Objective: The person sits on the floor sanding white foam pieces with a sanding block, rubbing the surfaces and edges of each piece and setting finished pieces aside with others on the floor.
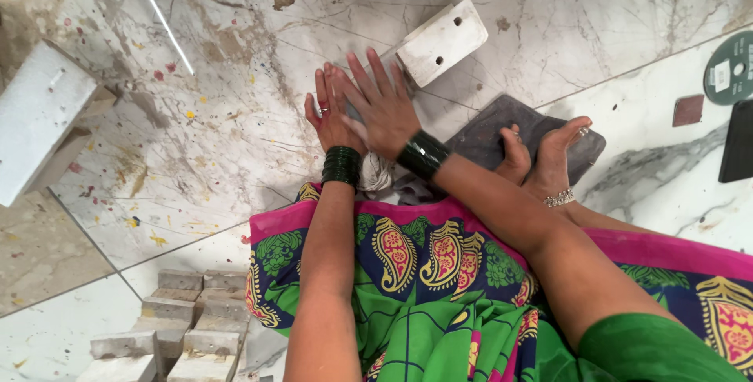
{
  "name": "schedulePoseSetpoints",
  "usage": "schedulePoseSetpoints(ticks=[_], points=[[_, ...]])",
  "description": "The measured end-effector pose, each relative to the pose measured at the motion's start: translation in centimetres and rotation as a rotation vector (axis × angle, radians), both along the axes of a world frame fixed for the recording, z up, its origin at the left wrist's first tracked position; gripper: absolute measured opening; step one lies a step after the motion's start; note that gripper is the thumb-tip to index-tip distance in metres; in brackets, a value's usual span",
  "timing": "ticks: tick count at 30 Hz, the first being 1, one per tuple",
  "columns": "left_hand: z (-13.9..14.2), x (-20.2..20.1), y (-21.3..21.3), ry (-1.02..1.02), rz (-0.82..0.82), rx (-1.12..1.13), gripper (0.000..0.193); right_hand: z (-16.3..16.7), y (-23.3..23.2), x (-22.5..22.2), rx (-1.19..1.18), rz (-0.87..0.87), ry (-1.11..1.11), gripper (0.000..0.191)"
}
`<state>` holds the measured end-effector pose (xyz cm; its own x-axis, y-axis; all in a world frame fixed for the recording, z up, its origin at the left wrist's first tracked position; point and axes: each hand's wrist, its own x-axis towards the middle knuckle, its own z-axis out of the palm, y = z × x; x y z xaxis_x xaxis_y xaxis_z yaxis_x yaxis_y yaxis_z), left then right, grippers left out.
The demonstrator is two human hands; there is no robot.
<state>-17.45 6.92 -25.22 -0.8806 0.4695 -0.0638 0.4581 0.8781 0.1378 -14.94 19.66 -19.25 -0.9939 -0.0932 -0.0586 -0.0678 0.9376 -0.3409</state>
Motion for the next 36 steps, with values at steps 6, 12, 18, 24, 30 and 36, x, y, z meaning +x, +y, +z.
schedulePoseSetpoints(ticks=[6,12,18,24,30,36], points=[[1.7,-0.6,0.9,-0.265,0.033,0.025,0.088,-0.8,-0.7,-4.2,0.006,-0.053,-0.057,0.08],[1.9,-0.5,0.8,-0.24,0.064,0.175,0.086,-0.1,-0.5,-4.1,-0.068,-0.05,-0.061,0.082],[-0.4,0.1,0.4,-0.06,0.046,0.144,0.088,0.9,0.1,0.2,0.032,0.012,-0.078,0.081],[1.2,-0.7,0.8,-0.328,0.08,0.094,0.088,0.4,-1.0,-7.6,0.009,-0.061,0.003,0.079],[-1.0,-0.4,0.5,0.138,0.043,-0.038,0.086,1.8,-0.2,0.1,0.053,0.021,0.009,0.081],[0.2,-0.7,0.8,-0.159,0.067,0.17,0.082,0.6,-0.9,-6.8,0.031,-0.086,0.001,0.075]])
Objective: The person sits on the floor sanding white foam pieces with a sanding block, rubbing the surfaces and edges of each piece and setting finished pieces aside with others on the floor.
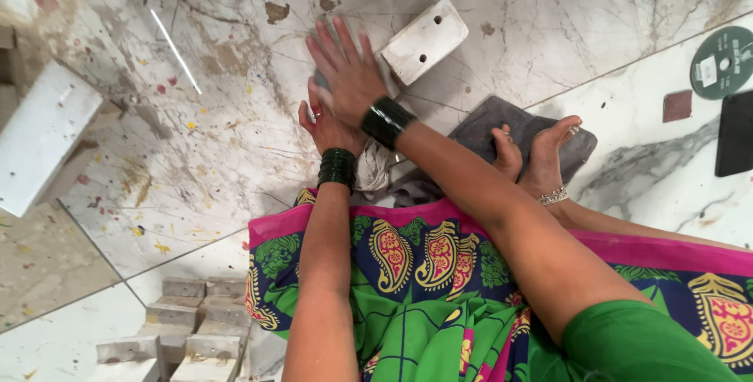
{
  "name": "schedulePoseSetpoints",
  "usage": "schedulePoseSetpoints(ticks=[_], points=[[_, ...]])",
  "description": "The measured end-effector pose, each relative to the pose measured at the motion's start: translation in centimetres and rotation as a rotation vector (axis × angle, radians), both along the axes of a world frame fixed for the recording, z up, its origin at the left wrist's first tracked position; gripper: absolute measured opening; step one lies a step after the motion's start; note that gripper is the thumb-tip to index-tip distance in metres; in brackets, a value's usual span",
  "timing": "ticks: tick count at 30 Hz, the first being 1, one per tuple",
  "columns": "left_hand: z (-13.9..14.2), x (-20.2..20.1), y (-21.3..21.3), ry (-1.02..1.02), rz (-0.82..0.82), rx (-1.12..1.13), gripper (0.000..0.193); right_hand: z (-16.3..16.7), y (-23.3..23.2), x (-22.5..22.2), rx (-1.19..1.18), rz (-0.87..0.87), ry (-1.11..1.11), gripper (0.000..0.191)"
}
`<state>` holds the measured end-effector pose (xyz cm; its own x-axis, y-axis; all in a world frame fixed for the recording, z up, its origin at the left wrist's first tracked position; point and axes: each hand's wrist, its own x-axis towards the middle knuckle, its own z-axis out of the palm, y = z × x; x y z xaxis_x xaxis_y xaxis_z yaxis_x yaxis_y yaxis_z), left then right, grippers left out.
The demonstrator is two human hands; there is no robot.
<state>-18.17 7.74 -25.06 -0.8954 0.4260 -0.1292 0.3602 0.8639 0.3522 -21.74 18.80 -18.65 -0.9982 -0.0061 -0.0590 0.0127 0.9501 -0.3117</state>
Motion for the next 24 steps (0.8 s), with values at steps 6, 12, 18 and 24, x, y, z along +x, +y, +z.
schedulePoseSetpoints(ticks=[6,12,18,24], points=[[-0.3,-0.1,0.0,0.123,0.0,-0.02,0.08,1.2,0.1,2.4,-0.072,0.046,-0.048,0.08],[-0.3,0.1,-0.1,0.194,0.037,-0.018,0.078,1.1,0.1,4.6,-0.008,0.066,-0.098,0.077],[1.7,-0.6,0.6,-0.159,0.027,-0.095,0.074,0.4,-0.2,-2.1,0.035,-0.019,-0.023,0.076],[-1.5,-0.7,0.6,0.528,0.066,-0.367,0.09,1.2,0.5,8.1,-0.02,0.147,-0.055,0.075]])
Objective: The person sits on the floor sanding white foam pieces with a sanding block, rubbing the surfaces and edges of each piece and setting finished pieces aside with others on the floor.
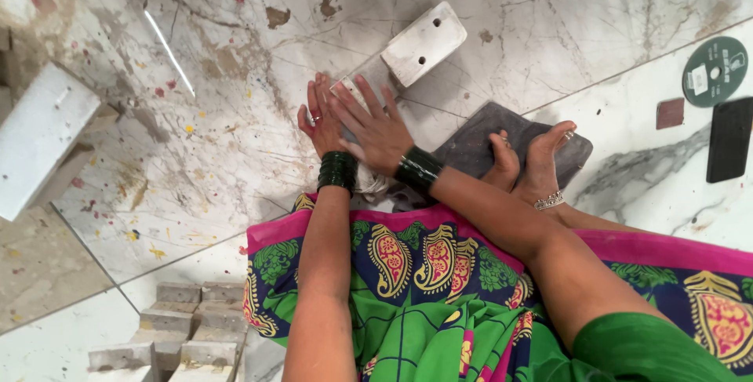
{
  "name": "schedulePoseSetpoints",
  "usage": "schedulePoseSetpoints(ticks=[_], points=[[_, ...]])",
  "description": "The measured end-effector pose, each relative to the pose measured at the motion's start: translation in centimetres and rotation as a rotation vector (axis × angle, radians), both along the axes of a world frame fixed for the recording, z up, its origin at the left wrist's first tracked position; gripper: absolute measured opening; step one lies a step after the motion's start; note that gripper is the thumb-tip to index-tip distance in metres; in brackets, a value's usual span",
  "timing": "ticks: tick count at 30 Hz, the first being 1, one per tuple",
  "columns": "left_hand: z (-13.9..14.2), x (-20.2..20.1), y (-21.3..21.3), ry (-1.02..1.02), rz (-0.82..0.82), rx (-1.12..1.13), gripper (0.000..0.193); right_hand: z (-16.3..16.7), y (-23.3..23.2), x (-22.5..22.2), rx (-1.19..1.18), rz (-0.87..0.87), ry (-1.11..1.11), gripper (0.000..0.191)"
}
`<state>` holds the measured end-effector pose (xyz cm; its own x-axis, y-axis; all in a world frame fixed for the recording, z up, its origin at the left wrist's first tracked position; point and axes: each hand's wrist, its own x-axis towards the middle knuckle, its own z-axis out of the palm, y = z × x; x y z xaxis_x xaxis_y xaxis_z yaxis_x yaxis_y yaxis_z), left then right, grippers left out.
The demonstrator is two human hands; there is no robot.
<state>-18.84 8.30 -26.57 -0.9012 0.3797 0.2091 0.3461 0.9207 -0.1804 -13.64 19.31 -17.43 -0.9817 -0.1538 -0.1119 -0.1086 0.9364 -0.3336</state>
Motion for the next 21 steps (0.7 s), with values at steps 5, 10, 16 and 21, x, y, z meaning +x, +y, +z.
schedulePoseSetpoints(ticks=[5,10,16,21], points=[[0.7,0.8,-0.5,-0.409,-0.053,0.409,0.121,0.9,5.1,0.7,-0.205,-0.217,0.082,0.067],[2.2,0.6,-0.3,-0.341,-0.088,0.521,0.127,1.4,9.9,-5.6,0.008,-0.414,0.1,0.075],[1.0,0.8,-0.7,-0.327,-0.113,0.54,0.127,-0.8,10.1,-7.0,0.516,-0.256,0.11,0.073],[1.1,0.9,-0.6,-0.382,-0.08,0.519,0.126,-0.3,15.9,-7.8,0.179,-0.627,-0.071,0.061]])
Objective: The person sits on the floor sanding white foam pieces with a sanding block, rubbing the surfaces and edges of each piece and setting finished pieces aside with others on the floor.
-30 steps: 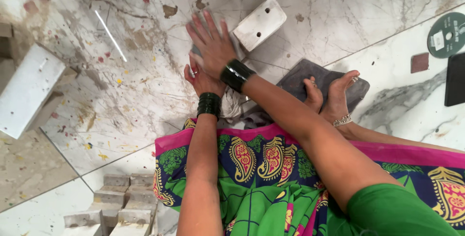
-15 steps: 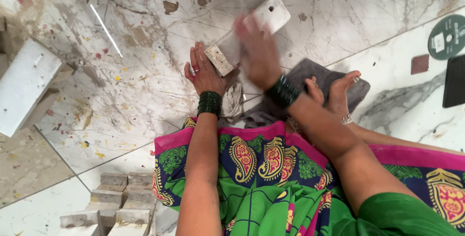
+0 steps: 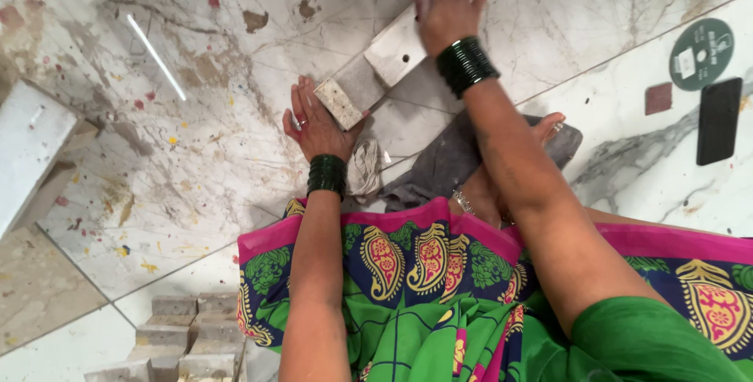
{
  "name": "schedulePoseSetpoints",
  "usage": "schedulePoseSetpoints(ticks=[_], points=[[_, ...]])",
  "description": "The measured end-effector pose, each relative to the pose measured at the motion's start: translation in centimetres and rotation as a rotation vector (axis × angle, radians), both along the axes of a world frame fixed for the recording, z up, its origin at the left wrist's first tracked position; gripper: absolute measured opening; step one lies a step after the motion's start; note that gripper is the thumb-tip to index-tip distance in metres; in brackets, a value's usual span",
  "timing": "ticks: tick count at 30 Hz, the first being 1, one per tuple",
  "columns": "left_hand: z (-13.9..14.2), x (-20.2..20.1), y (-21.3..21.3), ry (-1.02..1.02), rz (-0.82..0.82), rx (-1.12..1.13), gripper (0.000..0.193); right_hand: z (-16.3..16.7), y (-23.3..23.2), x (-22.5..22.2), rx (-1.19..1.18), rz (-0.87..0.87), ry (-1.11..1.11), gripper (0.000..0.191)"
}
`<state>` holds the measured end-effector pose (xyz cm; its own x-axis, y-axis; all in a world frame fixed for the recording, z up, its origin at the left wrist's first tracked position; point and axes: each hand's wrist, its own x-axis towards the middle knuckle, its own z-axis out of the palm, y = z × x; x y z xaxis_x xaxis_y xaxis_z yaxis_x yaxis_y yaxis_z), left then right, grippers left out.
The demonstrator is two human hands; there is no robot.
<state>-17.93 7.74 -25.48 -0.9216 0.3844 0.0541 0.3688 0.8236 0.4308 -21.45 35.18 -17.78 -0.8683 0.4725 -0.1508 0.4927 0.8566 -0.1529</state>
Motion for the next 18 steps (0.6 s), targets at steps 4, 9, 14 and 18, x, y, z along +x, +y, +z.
schedulePoseSetpoints(ticks=[4,9,14,18], points=[[0.5,-0.5,0.3,0.027,0.012,0.014,0.128,-0.1,-6.0,0.7,0.112,0.329,0.037,0.068],[0.6,-0.2,0.0,0.058,-0.015,0.025,0.126,0.5,-6.5,1.0,-0.094,0.31,-0.101,0.062],[1.5,-0.5,0.5,0.122,-0.012,0.047,0.124,1.7,0.0,0.1,-0.005,0.041,0.037,0.061],[2.8,-0.8,0.8,0.107,-0.007,0.049,0.123,1.7,-3.7,0.9,-0.012,0.238,0.019,0.067]])
